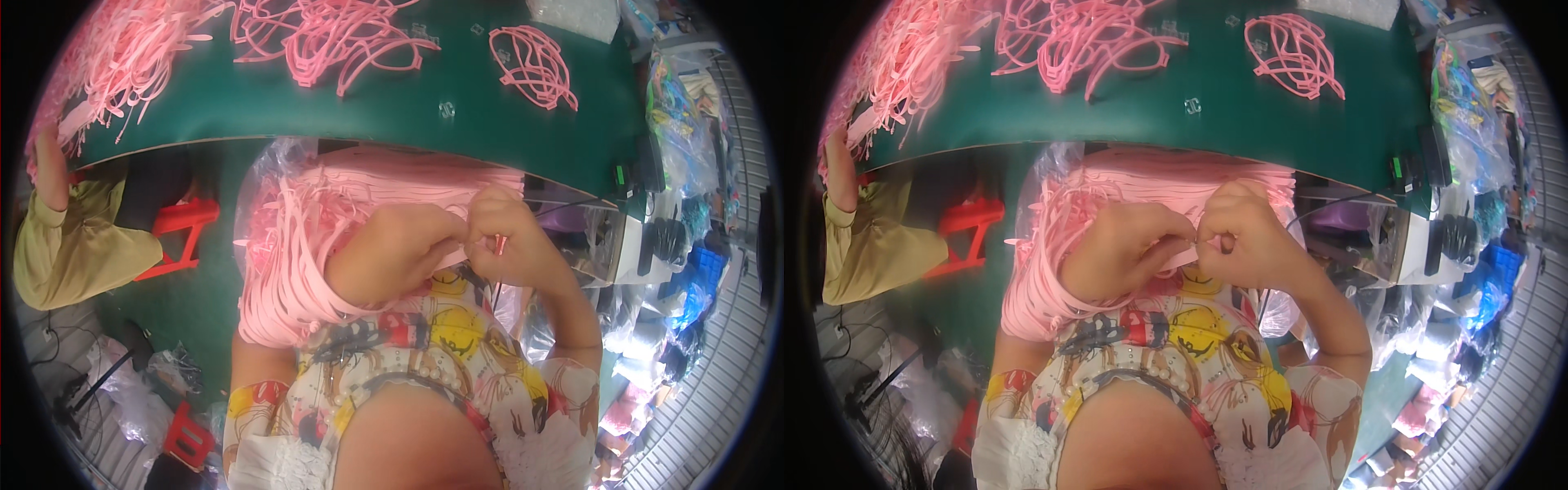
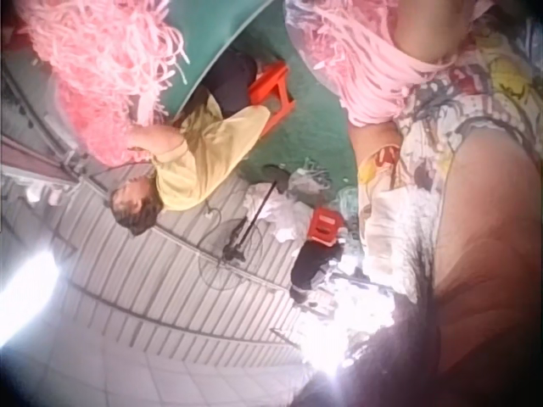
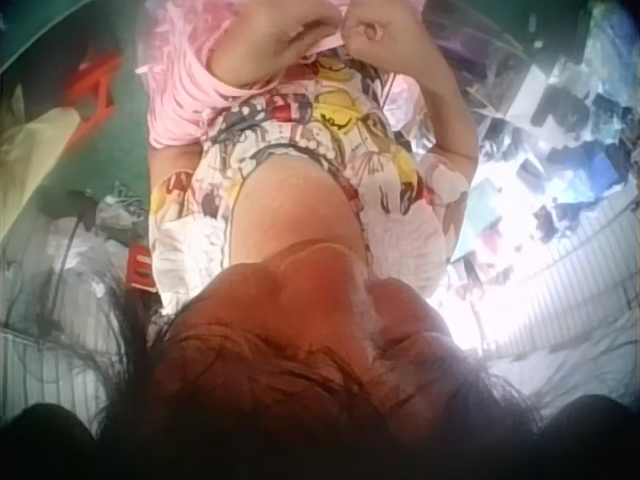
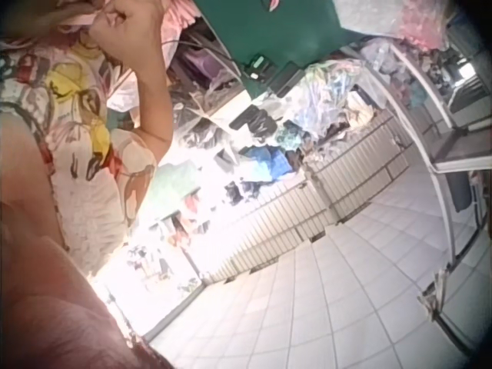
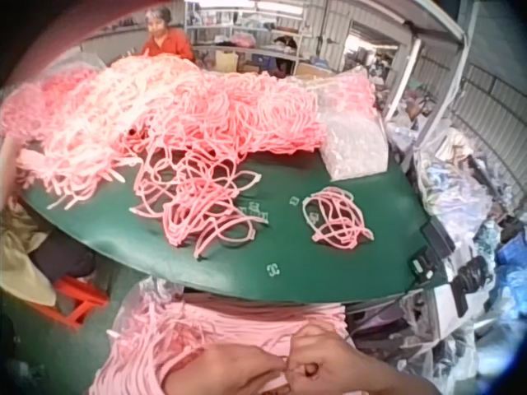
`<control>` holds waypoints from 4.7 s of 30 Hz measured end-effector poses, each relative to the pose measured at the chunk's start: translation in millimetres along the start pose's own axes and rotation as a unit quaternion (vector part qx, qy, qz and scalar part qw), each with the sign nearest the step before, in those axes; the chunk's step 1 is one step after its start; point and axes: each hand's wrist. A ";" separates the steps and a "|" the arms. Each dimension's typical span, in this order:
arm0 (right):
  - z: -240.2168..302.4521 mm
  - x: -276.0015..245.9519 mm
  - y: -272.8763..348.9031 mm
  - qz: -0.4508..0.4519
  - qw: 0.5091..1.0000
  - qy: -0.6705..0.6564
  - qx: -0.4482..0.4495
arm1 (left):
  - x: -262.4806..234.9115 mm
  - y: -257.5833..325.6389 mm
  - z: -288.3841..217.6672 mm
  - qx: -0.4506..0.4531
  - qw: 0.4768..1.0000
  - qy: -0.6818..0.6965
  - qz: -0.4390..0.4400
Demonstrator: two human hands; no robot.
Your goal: The person repeatedly picks up pink rubber bands from a large pile on a green table and ties them into loops by hand. They place the tied loops onto the table surface. The task is performed continuously throughout the clip.
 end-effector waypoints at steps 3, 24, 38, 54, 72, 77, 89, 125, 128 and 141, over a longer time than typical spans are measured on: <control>-8.9 2.4 -1.2 0.033 0.999 -0.035 0.012 | 2.6 0.5 1.5 0.093 0.991 -0.090 0.022; -16.0 15.0 3.2 0.034 0.986 -0.153 0.049 | 5.5 19.5 29.5 -0.239 0.916 0.321 0.016; -13.9 30.3 12.4 -0.121 0.988 -0.067 -0.075 | 2.2 27.9 33.8 -0.336 0.819 0.458 0.079; -3.7 28.9 12.0 -0.116 0.990 -0.029 -0.070 | 0.6 27.8 17.6 -0.347 0.833 0.430 -0.024; 23.7 29.0 -1.8 -0.125 0.992 0.011 -0.001 | -5.9 36.5 10.3 -0.178 0.939 0.280 -0.091; 22.4 27.4 -4.4 -0.076 0.988 0.059 -0.121 | -14.1 46.0 17.0 -0.316 0.830 0.455 -0.059; 17.8 16.2 -26.7 0.053 0.986 -0.161 -0.005 | -23.8 44.6 8.4 -0.215 0.872 0.437 -0.055; 88.7 73.2 -41.8 0.005 0.948 0.128 -0.293 | -20.2 39.5 44.5 0.126 0.975 -0.016 -0.181; 53.8 43.5 -73.0 -0.188 0.940 0.150 -0.242 | -20.6 34.1 54.9 0.157 0.973 -0.092 -0.143; -62.2 4.1 -166.5 -0.254 0.930 0.261 -0.045 | -109.8 -56.8 52.2 0.195 0.822 -0.417 -0.335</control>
Point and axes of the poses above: each hand's wrist, its own y-axis away from the middle knuckle, its own x-axis out of the palm, z = x × y, and after that the axes turned 14 degrees about y, right-handed
